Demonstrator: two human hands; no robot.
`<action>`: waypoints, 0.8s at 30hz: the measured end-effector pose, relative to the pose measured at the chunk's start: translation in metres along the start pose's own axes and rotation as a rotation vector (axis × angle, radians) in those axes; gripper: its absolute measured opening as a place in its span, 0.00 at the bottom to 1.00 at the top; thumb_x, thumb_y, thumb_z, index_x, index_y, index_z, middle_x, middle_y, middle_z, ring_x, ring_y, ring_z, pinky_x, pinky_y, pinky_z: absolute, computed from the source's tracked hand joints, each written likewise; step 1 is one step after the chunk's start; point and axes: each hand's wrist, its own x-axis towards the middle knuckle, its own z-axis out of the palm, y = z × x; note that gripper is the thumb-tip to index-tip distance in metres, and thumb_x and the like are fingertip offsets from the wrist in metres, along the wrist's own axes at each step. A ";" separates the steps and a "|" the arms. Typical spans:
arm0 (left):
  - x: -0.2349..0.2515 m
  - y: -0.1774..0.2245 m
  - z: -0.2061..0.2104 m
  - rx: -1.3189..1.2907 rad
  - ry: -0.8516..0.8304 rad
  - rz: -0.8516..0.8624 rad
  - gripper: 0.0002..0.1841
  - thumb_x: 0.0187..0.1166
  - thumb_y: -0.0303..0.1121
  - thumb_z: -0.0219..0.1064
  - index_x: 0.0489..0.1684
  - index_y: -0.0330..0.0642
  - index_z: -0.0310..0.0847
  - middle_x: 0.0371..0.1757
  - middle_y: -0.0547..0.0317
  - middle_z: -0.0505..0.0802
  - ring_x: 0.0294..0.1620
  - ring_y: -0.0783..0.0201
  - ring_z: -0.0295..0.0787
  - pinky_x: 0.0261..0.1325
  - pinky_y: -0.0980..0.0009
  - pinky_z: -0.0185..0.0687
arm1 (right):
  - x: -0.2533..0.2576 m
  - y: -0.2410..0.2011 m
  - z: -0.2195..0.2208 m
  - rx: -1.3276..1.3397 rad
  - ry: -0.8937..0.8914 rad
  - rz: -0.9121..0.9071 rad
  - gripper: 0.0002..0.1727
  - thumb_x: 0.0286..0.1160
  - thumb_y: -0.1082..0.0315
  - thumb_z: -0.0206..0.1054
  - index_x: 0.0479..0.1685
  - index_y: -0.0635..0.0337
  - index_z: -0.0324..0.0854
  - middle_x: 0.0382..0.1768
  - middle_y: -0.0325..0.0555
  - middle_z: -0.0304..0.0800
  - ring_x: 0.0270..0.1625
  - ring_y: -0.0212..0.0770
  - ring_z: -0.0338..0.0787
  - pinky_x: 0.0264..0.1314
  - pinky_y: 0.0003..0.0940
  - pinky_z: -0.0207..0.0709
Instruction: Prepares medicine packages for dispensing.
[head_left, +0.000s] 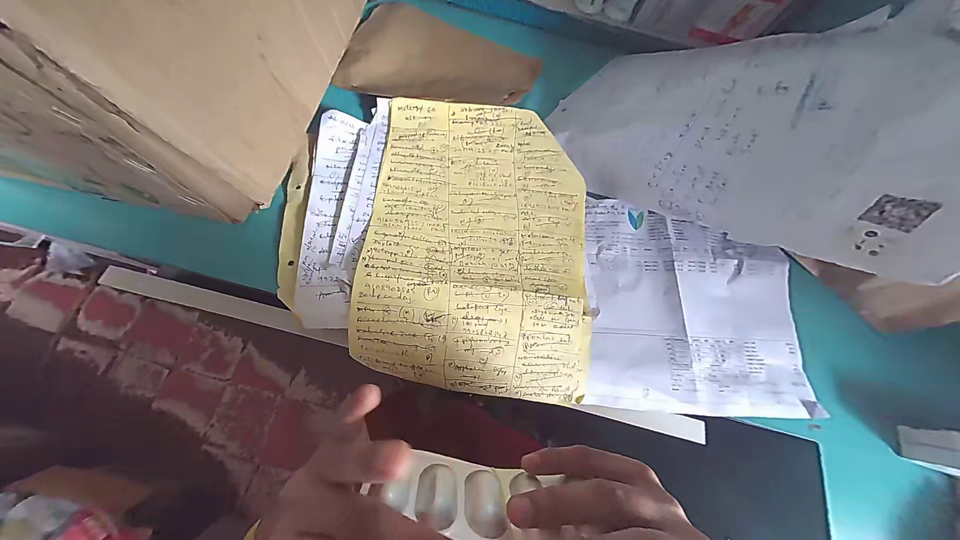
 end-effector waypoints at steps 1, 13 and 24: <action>-0.007 -0.002 0.001 0.060 0.013 0.022 0.15 0.88 0.38 0.61 0.69 0.55 0.83 0.79 0.77 0.83 0.91 0.65 0.60 0.97 0.51 0.32 | 0.000 0.000 0.001 0.016 -0.006 0.001 0.12 0.88 0.63 0.60 0.63 0.55 0.76 0.63 0.46 0.89 0.69 0.43 0.88 0.76 0.39 0.78; 0.016 -0.006 -0.001 -0.372 -0.174 0.002 0.11 0.86 0.26 0.62 0.61 0.37 0.82 0.62 0.52 0.92 0.69 0.61 0.87 0.76 0.65 0.80 | 0.000 0.004 0.001 0.009 -0.023 -0.014 0.11 0.89 0.65 0.60 0.62 0.56 0.79 0.57 0.47 0.91 0.66 0.41 0.90 0.74 0.36 0.79; 0.014 -0.005 -0.001 -0.413 -0.178 -0.026 0.11 0.90 0.28 0.56 0.59 0.36 0.82 0.60 0.50 0.92 0.66 0.61 0.89 0.74 0.65 0.81 | 0.001 0.006 0.007 0.086 0.004 0.008 0.10 0.87 0.69 0.61 0.60 0.58 0.78 0.54 0.48 0.91 0.63 0.40 0.90 0.80 0.39 0.75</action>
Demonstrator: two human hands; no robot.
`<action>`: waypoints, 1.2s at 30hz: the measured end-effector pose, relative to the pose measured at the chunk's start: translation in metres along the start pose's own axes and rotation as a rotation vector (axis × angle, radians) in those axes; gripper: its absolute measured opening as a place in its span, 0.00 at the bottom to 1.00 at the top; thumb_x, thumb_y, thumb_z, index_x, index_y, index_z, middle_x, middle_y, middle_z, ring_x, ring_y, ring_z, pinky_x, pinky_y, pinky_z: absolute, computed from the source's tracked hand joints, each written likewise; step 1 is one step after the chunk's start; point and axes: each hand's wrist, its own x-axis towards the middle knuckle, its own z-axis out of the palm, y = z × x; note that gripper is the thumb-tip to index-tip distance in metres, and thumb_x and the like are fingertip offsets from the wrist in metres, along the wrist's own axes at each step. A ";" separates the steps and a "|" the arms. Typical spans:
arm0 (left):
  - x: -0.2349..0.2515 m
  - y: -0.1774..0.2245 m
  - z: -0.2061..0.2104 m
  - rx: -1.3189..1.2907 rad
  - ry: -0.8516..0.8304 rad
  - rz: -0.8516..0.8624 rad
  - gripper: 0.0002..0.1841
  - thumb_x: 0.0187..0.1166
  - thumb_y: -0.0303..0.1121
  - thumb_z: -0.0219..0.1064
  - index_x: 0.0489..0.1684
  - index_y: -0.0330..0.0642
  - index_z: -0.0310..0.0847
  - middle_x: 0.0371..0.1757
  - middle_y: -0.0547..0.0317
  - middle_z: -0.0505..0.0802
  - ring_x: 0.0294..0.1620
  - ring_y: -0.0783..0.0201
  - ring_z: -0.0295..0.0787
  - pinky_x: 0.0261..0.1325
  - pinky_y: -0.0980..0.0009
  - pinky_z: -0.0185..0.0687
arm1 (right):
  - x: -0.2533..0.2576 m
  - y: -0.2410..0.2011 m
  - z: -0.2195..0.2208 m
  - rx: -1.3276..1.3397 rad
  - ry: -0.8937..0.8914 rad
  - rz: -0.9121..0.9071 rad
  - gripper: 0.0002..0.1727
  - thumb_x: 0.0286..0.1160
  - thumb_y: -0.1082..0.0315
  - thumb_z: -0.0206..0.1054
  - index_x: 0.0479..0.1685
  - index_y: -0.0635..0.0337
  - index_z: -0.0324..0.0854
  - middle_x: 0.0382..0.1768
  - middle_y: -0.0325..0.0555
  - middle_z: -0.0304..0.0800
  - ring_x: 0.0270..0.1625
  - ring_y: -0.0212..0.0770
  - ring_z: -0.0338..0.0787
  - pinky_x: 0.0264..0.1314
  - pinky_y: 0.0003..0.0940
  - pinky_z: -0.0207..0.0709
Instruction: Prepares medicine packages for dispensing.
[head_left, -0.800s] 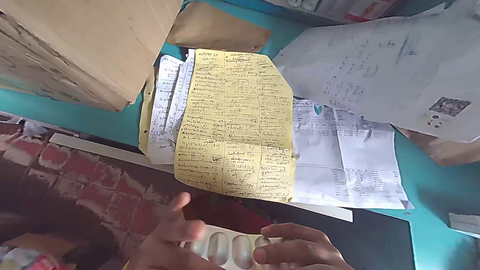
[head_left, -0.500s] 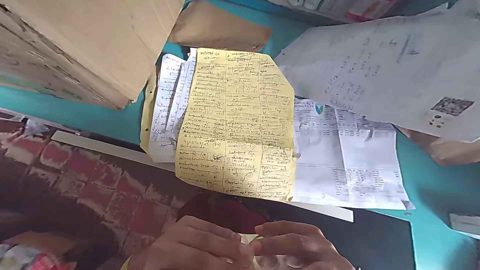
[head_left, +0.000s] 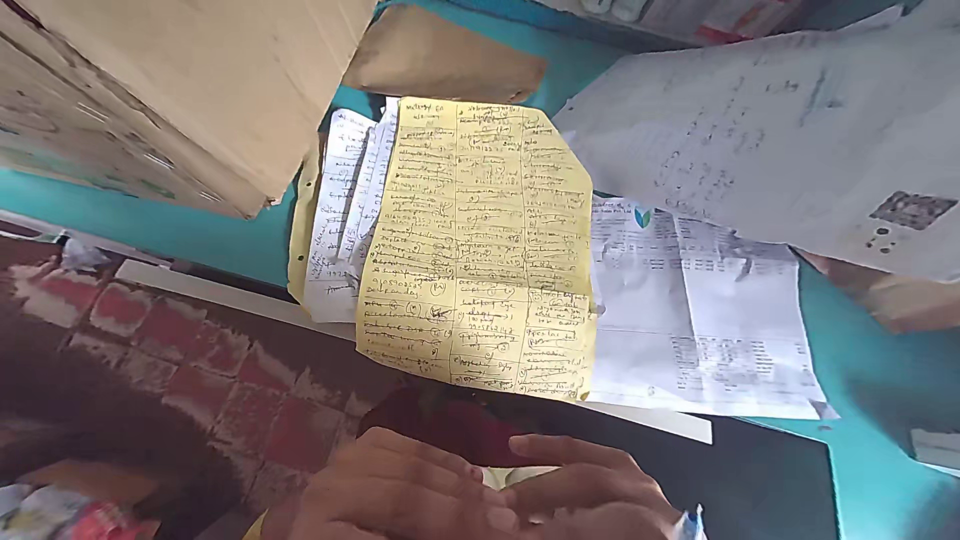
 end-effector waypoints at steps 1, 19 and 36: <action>0.000 -0.001 0.000 -0.006 0.009 0.001 0.11 0.90 0.28 0.55 0.58 0.36 0.82 0.60 0.49 0.92 0.66 0.61 0.89 0.74 0.65 0.81 | 0.001 0.001 -0.001 0.019 -0.004 0.011 0.09 0.87 0.69 0.60 0.59 0.58 0.78 0.55 0.48 0.91 0.64 0.40 0.90 0.80 0.39 0.75; -0.002 0.001 -0.005 -0.024 -0.020 0.009 0.10 0.89 0.28 0.57 0.58 0.37 0.82 0.57 0.50 0.94 0.63 0.61 0.91 0.71 0.65 0.83 | 0.001 0.000 0.002 -0.003 -0.032 -0.027 0.10 0.87 0.68 0.61 0.59 0.60 0.75 0.50 0.51 0.91 0.60 0.43 0.93 0.73 0.38 0.80; -0.007 0.005 -0.005 0.024 0.012 0.019 0.10 0.89 0.28 0.57 0.59 0.39 0.82 0.60 0.52 0.92 0.65 0.62 0.89 0.73 0.66 0.81 | 0.002 0.002 0.006 -0.011 -0.032 -0.031 0.10 0.87 0.67 0.61 0.60 0.60 0.76 0.55 0.50 0.90 0.63 0.42 0.91 0.74 0.37 0.80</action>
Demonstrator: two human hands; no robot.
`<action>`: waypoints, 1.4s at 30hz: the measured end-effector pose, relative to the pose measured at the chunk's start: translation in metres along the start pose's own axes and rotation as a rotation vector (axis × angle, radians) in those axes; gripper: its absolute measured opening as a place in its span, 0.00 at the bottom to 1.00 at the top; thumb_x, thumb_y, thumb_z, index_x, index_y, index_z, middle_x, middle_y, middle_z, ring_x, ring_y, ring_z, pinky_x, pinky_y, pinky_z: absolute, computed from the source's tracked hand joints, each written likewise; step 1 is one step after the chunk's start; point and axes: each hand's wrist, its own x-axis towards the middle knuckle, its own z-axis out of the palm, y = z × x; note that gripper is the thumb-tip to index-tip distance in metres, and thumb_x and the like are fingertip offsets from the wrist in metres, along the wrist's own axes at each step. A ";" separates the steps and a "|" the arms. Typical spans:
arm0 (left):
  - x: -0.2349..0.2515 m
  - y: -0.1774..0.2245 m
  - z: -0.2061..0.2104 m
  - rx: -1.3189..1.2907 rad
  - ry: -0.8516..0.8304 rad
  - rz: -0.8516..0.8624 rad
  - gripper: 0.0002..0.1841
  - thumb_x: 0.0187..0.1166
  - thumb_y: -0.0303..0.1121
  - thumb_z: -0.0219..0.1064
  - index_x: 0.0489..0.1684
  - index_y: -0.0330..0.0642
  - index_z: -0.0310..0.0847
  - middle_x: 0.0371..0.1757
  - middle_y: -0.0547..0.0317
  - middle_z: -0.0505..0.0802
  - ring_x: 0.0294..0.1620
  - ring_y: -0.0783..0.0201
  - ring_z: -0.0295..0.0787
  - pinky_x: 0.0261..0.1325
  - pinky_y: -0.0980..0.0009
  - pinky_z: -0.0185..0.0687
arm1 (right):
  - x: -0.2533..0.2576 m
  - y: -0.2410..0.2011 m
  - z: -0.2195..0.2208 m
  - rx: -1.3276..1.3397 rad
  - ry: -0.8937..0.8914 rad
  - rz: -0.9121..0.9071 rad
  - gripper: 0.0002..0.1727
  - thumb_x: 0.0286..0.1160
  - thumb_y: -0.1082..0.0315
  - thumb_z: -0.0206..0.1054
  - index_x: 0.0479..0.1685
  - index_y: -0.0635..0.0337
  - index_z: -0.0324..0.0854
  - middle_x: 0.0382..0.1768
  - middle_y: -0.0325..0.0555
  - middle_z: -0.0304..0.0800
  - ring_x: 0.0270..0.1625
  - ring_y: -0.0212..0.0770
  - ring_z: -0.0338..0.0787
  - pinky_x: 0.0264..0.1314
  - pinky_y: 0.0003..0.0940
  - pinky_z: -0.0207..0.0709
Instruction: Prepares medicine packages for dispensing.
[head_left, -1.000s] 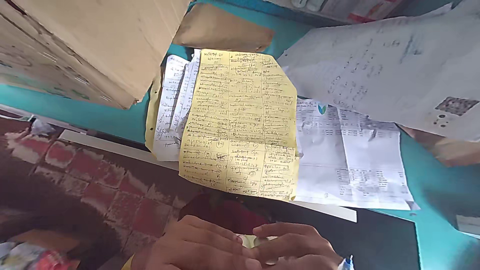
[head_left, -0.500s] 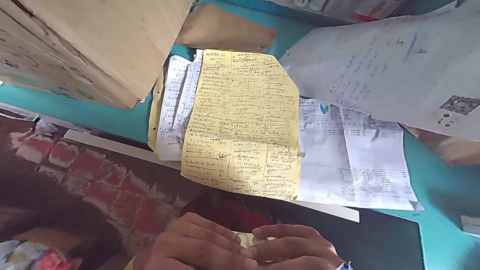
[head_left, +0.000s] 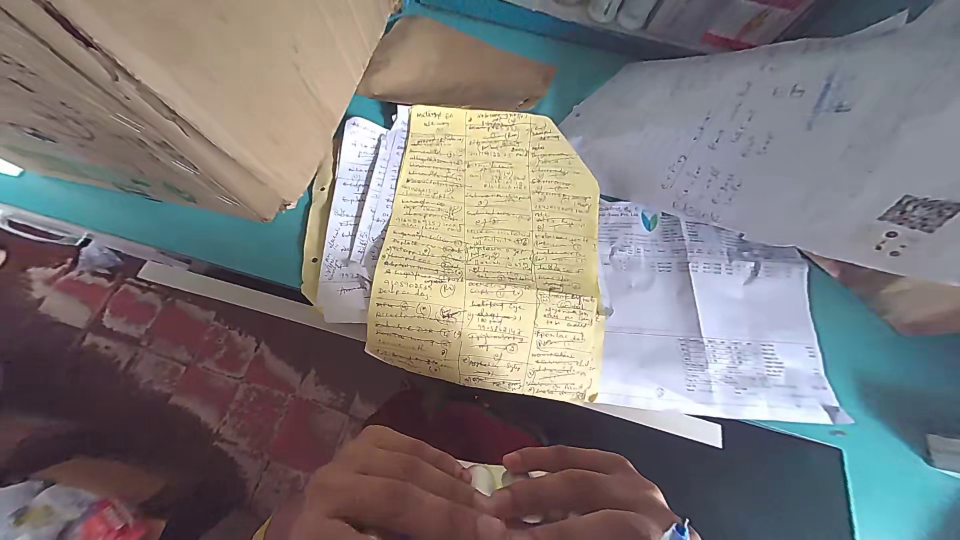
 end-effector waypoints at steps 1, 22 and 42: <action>0.000 0.001 0.000 -0.008 0.001 0.005 0.10 0.89 0.28 0.57 0.58 0.38 0.81 0.59 0.52 0.92 0.65 0.61 0.89 0.73 0.65 0.80 | 0.000 -0.001 0.000 -0.002 -0.003 0.003 0.11 0.87 0.67 0.61 0.60 0.59 0.76 0.56 0.50 0.90 0.63 0.42 0.91 0.74 0.37 0.80; -0.001 -0.001 -0.008 -0.055 0.011 0.027 0.11 0.90 0.29 0.55 0.57 0.38 0.82 0.56 0.51 0.94 0.62 0.61 0.91 0.70 0.67 0.83 | 0.003 0.004 0.004 0.077 -0.016 -0.003 0.09 0.87 0.68 0.61 0.58 0.60 0.78 0.53 0.50 0.89 0.63 0.41 0.90 0.77 0.39 0.77; -0.009 0.003 -0.007 0.067 0.064 0.037 0.09 0.90 0.30 0.55 0.56 0.40 0.80 0.56 0.53 0.93 0.60 0.61 0.92 0.68 0.67 0.84 | 0.005 0.006 0.006 0.108 -0.042 0.013 0.08 0.88 0.69 0.60 0.57 0.61 0.77 0.54 0.51 0.90 0.64 0.41 0.90 0.77 0.39 0.77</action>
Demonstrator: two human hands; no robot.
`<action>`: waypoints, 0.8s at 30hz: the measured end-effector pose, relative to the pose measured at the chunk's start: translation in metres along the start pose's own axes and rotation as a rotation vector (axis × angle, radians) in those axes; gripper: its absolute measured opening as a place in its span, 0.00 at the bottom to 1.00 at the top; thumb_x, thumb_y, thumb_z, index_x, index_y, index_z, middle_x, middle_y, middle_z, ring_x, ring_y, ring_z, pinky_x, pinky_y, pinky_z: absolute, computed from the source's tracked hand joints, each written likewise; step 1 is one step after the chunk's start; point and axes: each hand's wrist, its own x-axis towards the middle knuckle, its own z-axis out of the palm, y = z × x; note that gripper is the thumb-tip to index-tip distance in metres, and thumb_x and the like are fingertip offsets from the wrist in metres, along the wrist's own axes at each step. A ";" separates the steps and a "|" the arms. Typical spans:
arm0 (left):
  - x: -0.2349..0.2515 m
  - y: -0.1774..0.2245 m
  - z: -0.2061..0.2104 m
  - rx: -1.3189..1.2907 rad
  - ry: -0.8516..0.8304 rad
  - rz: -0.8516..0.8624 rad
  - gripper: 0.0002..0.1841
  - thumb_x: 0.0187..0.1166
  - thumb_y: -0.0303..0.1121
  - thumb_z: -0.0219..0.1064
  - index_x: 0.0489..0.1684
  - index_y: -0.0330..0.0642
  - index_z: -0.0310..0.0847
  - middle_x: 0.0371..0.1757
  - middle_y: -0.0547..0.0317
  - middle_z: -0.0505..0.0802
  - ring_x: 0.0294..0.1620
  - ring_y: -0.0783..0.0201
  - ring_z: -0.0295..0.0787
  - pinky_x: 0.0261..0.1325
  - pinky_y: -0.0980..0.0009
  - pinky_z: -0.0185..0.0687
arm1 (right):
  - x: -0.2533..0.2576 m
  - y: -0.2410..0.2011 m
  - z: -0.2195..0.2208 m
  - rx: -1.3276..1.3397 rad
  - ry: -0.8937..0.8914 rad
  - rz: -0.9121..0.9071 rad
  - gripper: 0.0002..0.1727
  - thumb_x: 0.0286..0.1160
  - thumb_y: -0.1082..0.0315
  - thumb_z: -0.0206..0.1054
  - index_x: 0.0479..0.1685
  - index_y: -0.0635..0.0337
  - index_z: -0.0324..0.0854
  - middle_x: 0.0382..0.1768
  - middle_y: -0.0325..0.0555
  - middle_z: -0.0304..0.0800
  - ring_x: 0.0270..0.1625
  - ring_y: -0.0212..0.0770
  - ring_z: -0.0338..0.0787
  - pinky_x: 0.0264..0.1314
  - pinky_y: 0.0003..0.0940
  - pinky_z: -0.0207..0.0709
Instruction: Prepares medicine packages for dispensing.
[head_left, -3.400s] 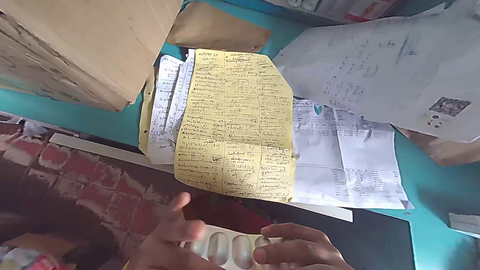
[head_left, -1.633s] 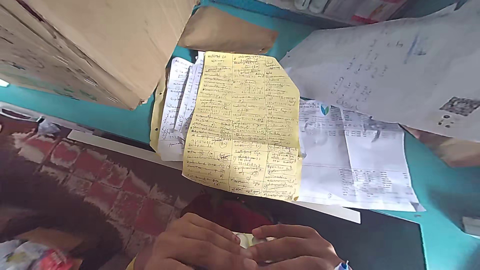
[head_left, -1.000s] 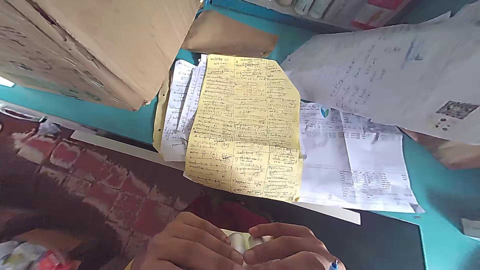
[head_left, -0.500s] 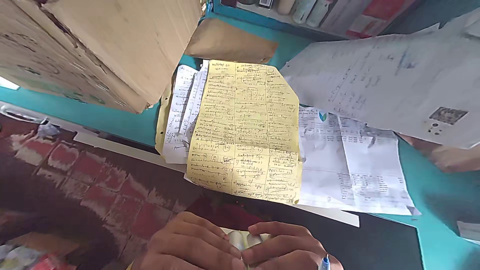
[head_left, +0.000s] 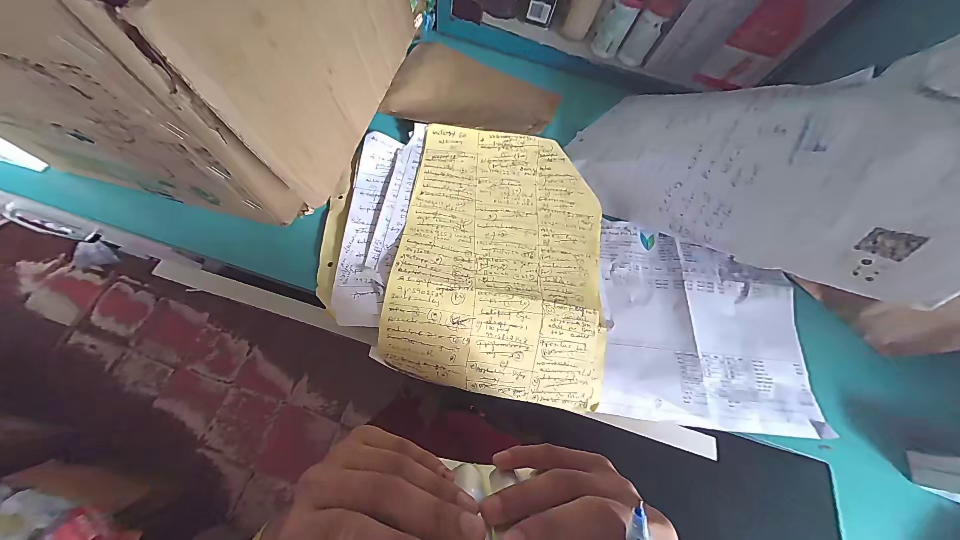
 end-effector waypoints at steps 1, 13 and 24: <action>0.000 0.000 0.000 0.005 0.004 0.002 0.09 0.90 0.30 0.55 0.56 0.41 0.80 0.56 0.53 0.93 0.60 0.62 0.92 0.68 0.67 0.84 | 0.000 0.000 0.000 0.003 -0.007 -0.001 0.08 0.88 0.69 0.60 0.57 0.61 0.77 0.55 0.51 0.90 0.64 0.41 0.90 0.78 0.39 0.77; -0.006 0.004 0.001 0.040 0.038 0.002 0.08 0.90 0.30 0.56 0.56 0.41 0.80 0.55 0.54 0.94 0.59 0.63 0.92 0.67 0.68 0.85 | 0.002 0.001 0.001 -0.036 -0.024 -0.018 0.07 0.89 0.70 0.58 0.55 0.62 0.78 0.54 0.52 0.90 0.64 0.42 0.91 0.77 0.39 0.78; -0.008 0.006 -0.003 0.046 0.019 -0.010 0.08 0.91 0.30 0.54 0.55 0.41 0.79 0.56 0.54 0.93 0.60 0.62 0.92 0.68 0.68 0.84 | 0.003 0.002 0.002 -0.024 -0.051 -0.009 0.12 0.92 0.63 0.55 0.59 0.61 0.77 0.55 0.53 0.91 0.64 0.43 0.91 0.76 0.38 0.78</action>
